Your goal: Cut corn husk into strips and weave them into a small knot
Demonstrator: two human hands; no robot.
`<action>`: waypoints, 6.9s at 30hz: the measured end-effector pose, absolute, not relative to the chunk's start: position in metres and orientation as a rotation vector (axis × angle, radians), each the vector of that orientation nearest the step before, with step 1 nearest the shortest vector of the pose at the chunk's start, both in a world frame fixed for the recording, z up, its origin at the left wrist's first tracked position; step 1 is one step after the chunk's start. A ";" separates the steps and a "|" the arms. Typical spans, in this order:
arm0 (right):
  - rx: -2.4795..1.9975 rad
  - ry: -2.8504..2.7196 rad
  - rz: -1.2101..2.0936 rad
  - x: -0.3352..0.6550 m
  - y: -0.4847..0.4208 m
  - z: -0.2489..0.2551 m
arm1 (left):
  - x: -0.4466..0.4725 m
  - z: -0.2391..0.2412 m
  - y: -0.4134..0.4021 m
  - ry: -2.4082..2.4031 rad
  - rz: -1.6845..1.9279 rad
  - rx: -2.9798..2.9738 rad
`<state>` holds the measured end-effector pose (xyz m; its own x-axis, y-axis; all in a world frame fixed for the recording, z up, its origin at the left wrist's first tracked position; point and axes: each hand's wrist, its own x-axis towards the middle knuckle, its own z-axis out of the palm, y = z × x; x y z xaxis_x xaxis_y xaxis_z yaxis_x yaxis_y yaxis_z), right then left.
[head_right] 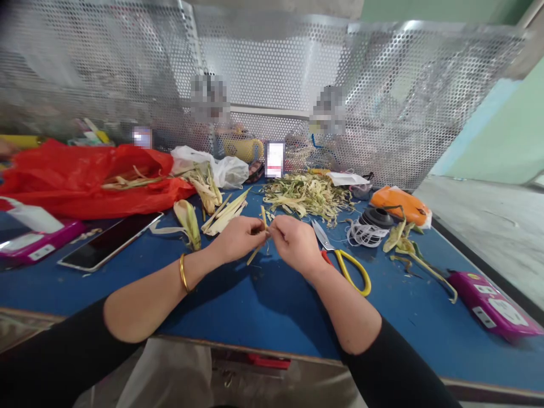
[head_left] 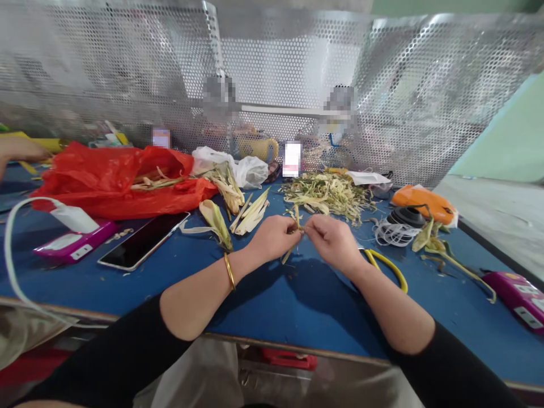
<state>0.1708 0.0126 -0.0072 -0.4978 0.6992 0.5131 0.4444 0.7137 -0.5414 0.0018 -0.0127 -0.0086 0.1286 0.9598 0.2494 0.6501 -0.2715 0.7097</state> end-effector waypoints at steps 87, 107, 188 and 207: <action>-0.959 -2.211 0.376 0.172 0.019 -0.012 | 0.002 -0.013 -0.013 1.353 0.858 1.941; -0.991 -2.178 0.451 0.172 0.020 -0.012 | 0.006 -0.008 -0.019 1.290 0.887 1.888; -1.062 -2.009 0.696 0.173 0.030 -0.016 | 0.003 -0.007 -0.009 1.091 1.183 1.090; -1.144 -2.233 0.791 0.172 0.025 -0.012 | 0.003 -0.014 -0.004 1.091 1.299 0.773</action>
